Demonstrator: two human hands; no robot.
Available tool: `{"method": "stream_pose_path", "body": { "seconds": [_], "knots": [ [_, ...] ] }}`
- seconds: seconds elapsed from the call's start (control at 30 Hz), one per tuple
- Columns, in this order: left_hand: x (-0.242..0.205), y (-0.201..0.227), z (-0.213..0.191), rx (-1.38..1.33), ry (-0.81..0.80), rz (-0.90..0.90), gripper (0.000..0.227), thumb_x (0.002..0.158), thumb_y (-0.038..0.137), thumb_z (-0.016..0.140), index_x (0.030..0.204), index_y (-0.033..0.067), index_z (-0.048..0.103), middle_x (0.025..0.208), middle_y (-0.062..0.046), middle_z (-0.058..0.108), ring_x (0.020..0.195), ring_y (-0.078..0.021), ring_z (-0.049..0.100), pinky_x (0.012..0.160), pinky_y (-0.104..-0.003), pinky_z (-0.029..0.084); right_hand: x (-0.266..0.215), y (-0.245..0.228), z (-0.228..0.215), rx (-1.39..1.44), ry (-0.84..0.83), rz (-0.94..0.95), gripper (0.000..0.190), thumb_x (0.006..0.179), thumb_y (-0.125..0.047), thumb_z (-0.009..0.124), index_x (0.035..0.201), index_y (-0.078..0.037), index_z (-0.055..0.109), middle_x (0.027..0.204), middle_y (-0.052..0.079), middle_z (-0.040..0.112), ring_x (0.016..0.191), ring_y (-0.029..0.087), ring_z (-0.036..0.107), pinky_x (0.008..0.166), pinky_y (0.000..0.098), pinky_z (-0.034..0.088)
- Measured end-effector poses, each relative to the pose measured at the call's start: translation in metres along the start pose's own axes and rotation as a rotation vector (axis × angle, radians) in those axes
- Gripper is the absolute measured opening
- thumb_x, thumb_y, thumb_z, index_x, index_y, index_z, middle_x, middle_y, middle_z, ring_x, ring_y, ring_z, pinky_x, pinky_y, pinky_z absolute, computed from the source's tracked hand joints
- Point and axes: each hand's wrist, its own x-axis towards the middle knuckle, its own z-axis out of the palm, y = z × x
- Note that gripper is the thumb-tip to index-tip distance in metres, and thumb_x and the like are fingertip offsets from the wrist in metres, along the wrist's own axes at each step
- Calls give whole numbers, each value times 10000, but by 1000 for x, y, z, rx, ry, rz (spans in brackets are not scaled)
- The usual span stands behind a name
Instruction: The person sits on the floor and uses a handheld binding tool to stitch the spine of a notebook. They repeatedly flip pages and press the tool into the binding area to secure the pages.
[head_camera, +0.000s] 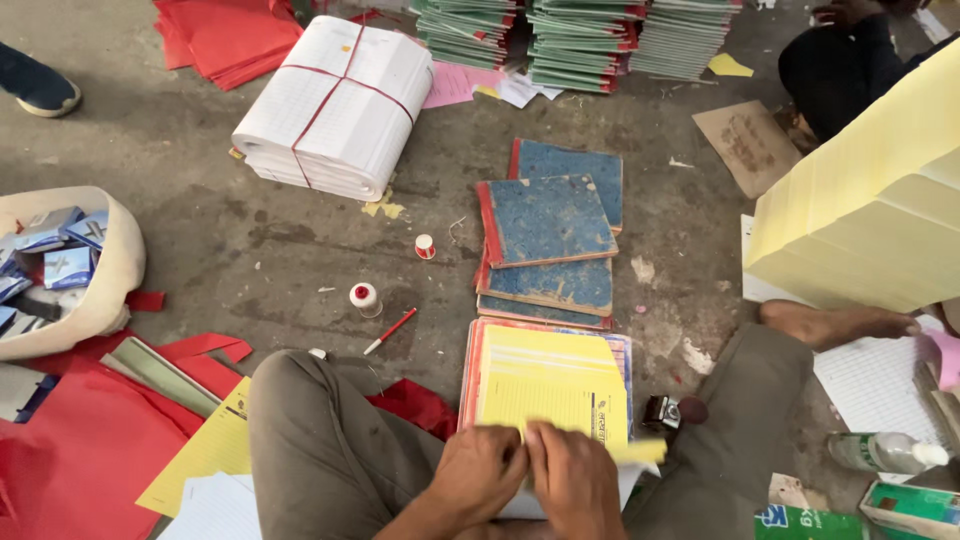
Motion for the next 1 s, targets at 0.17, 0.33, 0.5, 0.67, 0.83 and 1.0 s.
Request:
{"method": "stream_pose_path", "body": {
  "seconds": [0.17,0.33,0.5,0.67,0.83,1.0],
  "knots": [
    [24,-28,-9,-82,198,-153,243,896,231,709,1068,59,714,902,-168,760,839,-327,751,732,-434,573,-78,7,28,-17,-194,78,233,875,-280,674,1066,-159,731,914,99,769,814,302,736,794,454,571],
    [59,-49,16,163,246,-195,561,837,223,780,1350,89,598,902,-203,735,836,-390,707,748,-490,544,-71,-1,46,-82,-481,245,358,903,-289,668,1234,-155,641,985,149,750,908,304,719,856,437,569],
    [52,-58,40,308,198,-250,607,892,245,744,1440,75,546,785,-161,726,724,-342,700,735,-451,536,-57,-1,30,-67,-405,368,507,930,-297,661,1402,-151,551,1056,198,731,1003,306,701,918,420,566],
    [54,-63,46,413,424,-19,571,843,208,757,1374,60,606,729,-97,718,684,-253,684,690,-400,485,-36,-17,31,-25,-279,203,610,851,-169,729,1421,-50,545,1213,184,693,1039,354,668,913,441,543],
    [50,-69,56,504,430,67,515,872,147,731,1363,38,619,791,-61,735,711,-198,685,719,-362,473,-39,-17,34,-30,-346,205,599,865,-179,730,1411,-31,535,1260,217,658,1052,333,668,936,420,543],
    [52,-52,43,528,310,-22,483,920,145,710,1383,44,613,766,-84,727,694,-227,680,723,-384,486,-35,-20,29,-39,-367,171,618,853,-167,734,1419,-27,526,1239,232,659,1043,336,659,930,425,538]
  ]
}}
